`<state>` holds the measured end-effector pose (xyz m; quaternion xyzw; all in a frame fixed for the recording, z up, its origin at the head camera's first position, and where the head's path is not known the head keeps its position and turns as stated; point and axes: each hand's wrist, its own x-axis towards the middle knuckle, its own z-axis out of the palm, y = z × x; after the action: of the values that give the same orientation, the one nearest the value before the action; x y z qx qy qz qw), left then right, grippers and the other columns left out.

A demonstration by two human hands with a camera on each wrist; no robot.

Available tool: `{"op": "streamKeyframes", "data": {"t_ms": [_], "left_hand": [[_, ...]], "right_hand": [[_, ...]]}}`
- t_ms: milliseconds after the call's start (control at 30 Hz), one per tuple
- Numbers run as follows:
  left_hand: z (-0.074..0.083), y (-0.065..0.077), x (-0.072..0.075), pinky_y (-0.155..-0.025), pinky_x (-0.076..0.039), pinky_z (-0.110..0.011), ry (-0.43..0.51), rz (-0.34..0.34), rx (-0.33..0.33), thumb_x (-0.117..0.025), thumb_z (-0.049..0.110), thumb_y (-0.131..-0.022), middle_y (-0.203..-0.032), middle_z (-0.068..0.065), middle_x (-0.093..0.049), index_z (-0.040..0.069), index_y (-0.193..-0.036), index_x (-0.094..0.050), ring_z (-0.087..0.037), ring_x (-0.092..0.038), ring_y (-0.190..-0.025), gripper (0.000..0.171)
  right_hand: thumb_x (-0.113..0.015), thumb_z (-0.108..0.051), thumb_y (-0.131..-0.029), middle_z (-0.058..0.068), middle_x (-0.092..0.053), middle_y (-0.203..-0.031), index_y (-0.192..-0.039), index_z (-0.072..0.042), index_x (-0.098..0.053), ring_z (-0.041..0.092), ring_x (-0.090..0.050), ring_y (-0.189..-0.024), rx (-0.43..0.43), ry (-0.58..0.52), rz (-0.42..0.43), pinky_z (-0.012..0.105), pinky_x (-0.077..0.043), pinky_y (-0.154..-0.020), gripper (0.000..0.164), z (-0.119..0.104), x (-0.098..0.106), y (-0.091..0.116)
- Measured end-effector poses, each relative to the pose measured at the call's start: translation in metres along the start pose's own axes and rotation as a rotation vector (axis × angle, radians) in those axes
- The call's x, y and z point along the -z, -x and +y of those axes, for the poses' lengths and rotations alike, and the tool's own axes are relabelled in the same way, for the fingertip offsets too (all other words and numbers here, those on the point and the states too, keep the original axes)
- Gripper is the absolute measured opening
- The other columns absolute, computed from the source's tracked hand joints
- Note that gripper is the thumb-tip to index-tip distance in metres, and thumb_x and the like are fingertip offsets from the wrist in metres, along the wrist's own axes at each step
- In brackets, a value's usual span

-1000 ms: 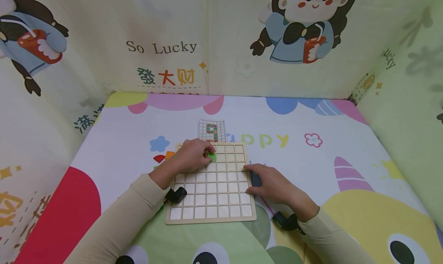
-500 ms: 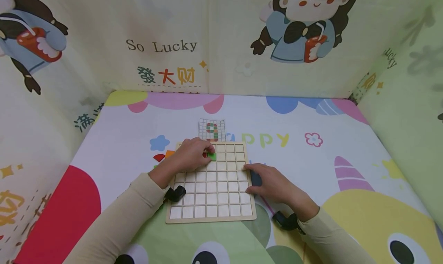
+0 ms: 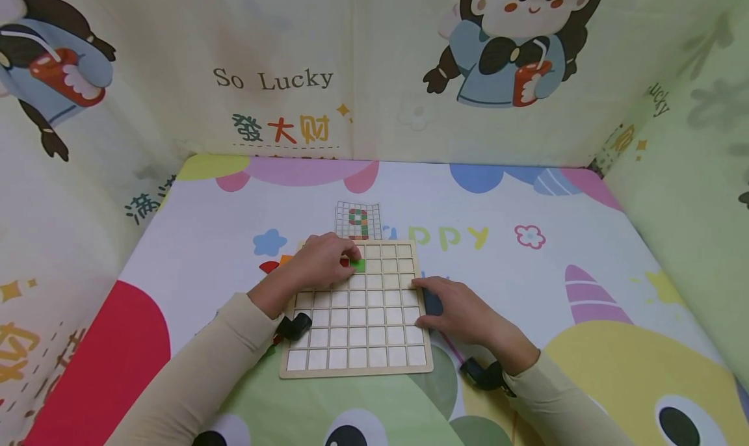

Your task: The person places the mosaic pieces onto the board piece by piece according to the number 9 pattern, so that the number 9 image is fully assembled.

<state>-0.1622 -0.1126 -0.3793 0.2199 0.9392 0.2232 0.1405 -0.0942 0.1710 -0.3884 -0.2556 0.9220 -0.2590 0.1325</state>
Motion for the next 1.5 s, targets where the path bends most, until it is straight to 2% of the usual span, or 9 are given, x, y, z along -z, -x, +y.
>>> {"op": "streamKeyframes", "data": {"t_ms": [300,667,900,1067,1267,1500], "left_hand": [[-0.001,0.002,0.003,-0.089,-0.041,-0.045,0.017,-0.001,0.001,-0.072,0.019,-0.09,-0.113,0.0,-0.069,0.016,-0.111,-0.072,-0.023,-0.053,-0.107,0.021],[-0.003,0.006,0.006,-0.098,-0.041,-0.049,0.027,0.008,0.04,-0.073,0.022,-0.092,-0.12,-0.002,-0.066,0.016,-0.116,-0.071,-0.026,-0.051,-0.118,0.025],[-0.005,0.011,0.012,-0.097,-0.042,-0.05,0.045,0.021,0.006,-0.072,0.022,-0.092,-0.119,-0.003,-0.066,0.013,-0.116,-0.07,-0.026,-0.053,-0.117,0.025],[-0.01,0.017,0.015,-0.092,-0.047,-0.047,0.108,0.035,-0.003,-0.074,0.022,-0.091,-0.121,-0.005,-0.065,0.011,-0.118,-0.069,-0.028,-0.053,-0.117,0.029],[-0.013,0.023,0.02,-0.096,-0.049,-0.048,0.175,0.04,0.041,-0.073,0.02,-0.092,-0.127,-0.008,-0.064,0.009,-0.127,-0.067,-0.031,-0.05,-0.125,0.037],[-0.02,0.032,0.026,-0.097,-0.049,-0.05,0.227,0.065,0.095,-0.073,0.021,-0.092,-0.13,-0.012,-0.062,0.008,-0.135,-0.062,-0.033,-0.052,-0.124,0.046]], "right_hand": [[-0.08,-0.02,-0.086,0.015,-0.059,-0.135,-0.137,-0.004,-0.056,0.034,-0.054,-0.126,-0.001,0.014,-0.001,0.051,-0.043,-0.102,0.059,0.0,0.002,0.001],[-0.081,-0.019,-0.085,0.014,-0.059,-0.135,-0.137,-0.003,-0.056,0.034,-0.054,-0.126,-0.009,0.013,-0.003,0.05,-0.043,-0.103,0.059,-0.001,0.002,0.0],[-0.08,-0.02,-0.086,0.014,-0.059,-0.135,-0.137,-0.004,-0.056,0.034,-0.054,-0.126,-0.005,0.01,-0.008,0.051,-0.043,-0.103,0.059,-0.001,0.002,0.0],[-0.08,-0.02,-0.086,0.013,-0.059,-0.135,-0.137,-0.004,-0.057,0.033,-0.054,-0.126,-0.01,0.009,-0.011,0.051,-0.043,-0.103,0.058,-0.001,0.002,0.0],[-0.08,-0.019,-0.085,0.014,-0.058,-0.136,-0.137,-0.004,-0.056,0.034,-0.053,-0.126,-0.018,0.002,-0.013,0.051,-0.043,-0.103,0.059,-0.002,0.002,0.0],[-0.081,-0.018,-0.085,0.015,-0.058,-0.136,-0.137,-0.002,-0.056,0.034,-0.054,-0.126,-0.013,0.007,-0.006,0.051,-0.043,-0.103,0.061,-0.001,0.001,0.001]]}}
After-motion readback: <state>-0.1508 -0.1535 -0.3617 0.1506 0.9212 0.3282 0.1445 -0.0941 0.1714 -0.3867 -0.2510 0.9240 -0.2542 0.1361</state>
